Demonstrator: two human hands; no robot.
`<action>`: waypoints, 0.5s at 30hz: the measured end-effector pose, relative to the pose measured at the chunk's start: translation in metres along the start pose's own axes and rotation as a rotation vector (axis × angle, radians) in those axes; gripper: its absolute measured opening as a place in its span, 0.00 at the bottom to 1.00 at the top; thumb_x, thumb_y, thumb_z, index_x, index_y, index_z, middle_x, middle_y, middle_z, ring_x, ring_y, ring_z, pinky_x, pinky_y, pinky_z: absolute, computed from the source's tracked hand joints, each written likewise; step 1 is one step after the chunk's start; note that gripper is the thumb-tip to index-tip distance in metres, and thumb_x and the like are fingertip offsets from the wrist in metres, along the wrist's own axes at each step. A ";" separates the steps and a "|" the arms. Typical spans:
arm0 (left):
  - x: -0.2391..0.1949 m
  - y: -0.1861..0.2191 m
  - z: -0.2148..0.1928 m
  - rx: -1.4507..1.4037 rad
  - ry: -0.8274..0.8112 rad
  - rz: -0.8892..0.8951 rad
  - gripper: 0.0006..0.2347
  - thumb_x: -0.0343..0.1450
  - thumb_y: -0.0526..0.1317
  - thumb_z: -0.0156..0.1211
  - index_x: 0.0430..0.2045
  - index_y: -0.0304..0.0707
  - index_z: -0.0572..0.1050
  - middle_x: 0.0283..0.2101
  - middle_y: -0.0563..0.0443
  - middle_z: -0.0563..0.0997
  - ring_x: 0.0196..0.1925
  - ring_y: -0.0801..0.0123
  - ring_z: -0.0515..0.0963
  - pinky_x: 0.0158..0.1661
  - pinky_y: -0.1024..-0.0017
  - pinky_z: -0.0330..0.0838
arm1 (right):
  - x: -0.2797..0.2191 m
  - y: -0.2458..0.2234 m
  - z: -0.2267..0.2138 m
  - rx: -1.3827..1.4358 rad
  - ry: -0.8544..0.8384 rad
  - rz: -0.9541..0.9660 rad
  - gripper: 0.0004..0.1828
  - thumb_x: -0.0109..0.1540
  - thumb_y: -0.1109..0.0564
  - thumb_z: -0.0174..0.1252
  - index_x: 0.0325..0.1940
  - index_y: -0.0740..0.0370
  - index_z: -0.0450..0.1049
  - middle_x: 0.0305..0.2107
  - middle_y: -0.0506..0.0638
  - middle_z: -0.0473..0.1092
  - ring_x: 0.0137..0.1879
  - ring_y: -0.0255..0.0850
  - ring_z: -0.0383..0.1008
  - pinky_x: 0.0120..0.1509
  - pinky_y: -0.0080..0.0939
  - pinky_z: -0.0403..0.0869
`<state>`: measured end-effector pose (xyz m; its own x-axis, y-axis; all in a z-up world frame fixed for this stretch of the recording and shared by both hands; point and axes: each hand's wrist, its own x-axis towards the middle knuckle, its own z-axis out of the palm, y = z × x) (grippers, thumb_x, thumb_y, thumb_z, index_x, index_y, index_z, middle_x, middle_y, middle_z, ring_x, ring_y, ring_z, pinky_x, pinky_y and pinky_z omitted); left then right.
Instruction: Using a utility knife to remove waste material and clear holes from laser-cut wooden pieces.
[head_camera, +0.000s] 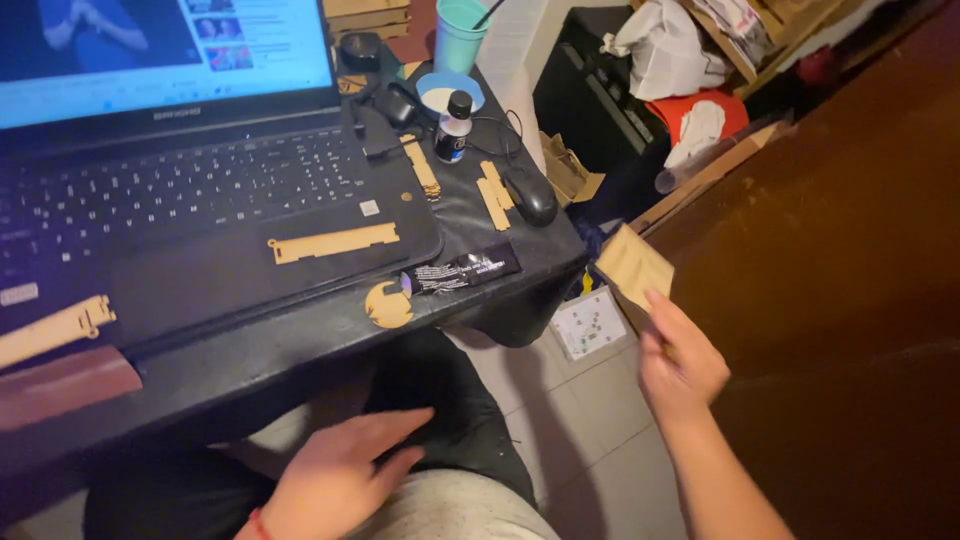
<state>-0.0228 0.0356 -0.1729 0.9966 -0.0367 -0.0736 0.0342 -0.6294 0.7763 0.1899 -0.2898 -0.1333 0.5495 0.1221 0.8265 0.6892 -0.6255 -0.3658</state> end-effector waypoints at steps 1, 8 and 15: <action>-0.008 -0.015 0.002 0.023 0.101 0.070 0.17 0.66 0.48 0.62 0.50 0.59 0.79 0.50 0.69 0.85 0.52 0.76 0.83 0.53 0.73 0.71 | -0.002 0.025 0.006 -0.201 -0.133 -0.285 0.11 0.64 0.66 0.59 0.50 0.62 0.81 0.48 0.50 0.77 0.53 0.42 0.79 0.55 0.38 0.77; -0.079 -0.120 0.017 0.212 -0.005 -0.436 0.17 0.66 0.54 0.58 0.51 0.73 0.76 0.54 0.78 0.81 0.57 0.80 0.79 0.57 0.72 0.71 | -0.015 0.051 0.074 0.035 -0.196 -0.384 0.13 0.63 0.74 0.57 0.48 0.67 0.79 0.48 0.58 0.76 0.54 0.49 0.79 0.58 0.41 0.77; -0.144 -0.121 -0.005 0.145 0.457 -0.206 0.13 0.66 0.43 0.64 0.44 0.51 0.81 0.44 0.57 0.87 0.44 0.69 0.86 0.47 0.72 0.75 | -0.067 0.099 0.102 0.129 -0.481 -0.062 0.25 0.61 0.80 0.49 0.61 0.72 0.76 0.58 0.62 0.72 0.66 0.52 0.71 0.80 0.44 0.63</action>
<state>-0.1706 0.1209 -0.2535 0.9025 0.4210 0.0902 0.2543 -0.6903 0.6774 0.2702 -0.2813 -0.2686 0.6403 0.5162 0.5688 0.7634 -0.5094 -0.3971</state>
